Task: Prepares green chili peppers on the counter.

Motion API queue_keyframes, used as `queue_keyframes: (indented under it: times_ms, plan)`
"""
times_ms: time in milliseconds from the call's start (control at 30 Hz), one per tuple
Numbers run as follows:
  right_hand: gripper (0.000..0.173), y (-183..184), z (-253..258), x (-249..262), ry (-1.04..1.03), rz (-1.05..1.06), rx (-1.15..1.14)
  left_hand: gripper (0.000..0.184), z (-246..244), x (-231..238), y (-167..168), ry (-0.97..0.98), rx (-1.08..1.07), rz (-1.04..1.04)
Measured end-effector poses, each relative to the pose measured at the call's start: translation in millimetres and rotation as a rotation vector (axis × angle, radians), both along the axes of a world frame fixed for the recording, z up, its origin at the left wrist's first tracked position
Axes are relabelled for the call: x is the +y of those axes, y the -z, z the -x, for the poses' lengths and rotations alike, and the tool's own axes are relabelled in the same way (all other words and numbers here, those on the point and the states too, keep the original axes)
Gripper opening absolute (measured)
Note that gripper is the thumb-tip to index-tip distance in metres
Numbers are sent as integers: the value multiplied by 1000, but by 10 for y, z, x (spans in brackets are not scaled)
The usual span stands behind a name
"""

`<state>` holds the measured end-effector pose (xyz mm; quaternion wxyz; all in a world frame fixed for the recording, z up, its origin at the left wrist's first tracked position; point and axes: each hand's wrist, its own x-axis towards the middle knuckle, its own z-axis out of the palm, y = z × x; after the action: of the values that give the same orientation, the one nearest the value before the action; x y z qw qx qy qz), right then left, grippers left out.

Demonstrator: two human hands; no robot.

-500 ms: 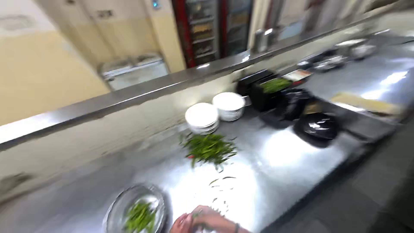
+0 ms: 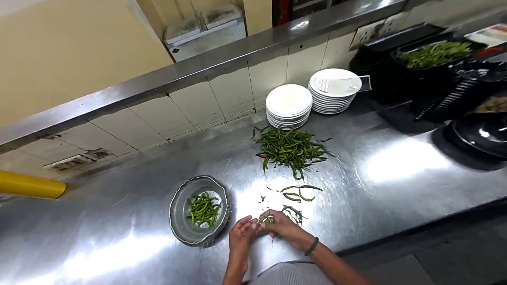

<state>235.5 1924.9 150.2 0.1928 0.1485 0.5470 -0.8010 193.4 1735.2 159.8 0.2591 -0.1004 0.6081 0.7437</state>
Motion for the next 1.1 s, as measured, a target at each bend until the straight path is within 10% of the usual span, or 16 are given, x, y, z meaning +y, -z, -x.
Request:
queue_keyframes:
  times_ms: [533,1100]
  plan:
    - [19,-29,44,136,236,-7,-275,19,52,-103,-94,-181,9,65]
    - [20,38,-36,-82,-3,-148,-46,19,-36,-4,4,-9,71,140]
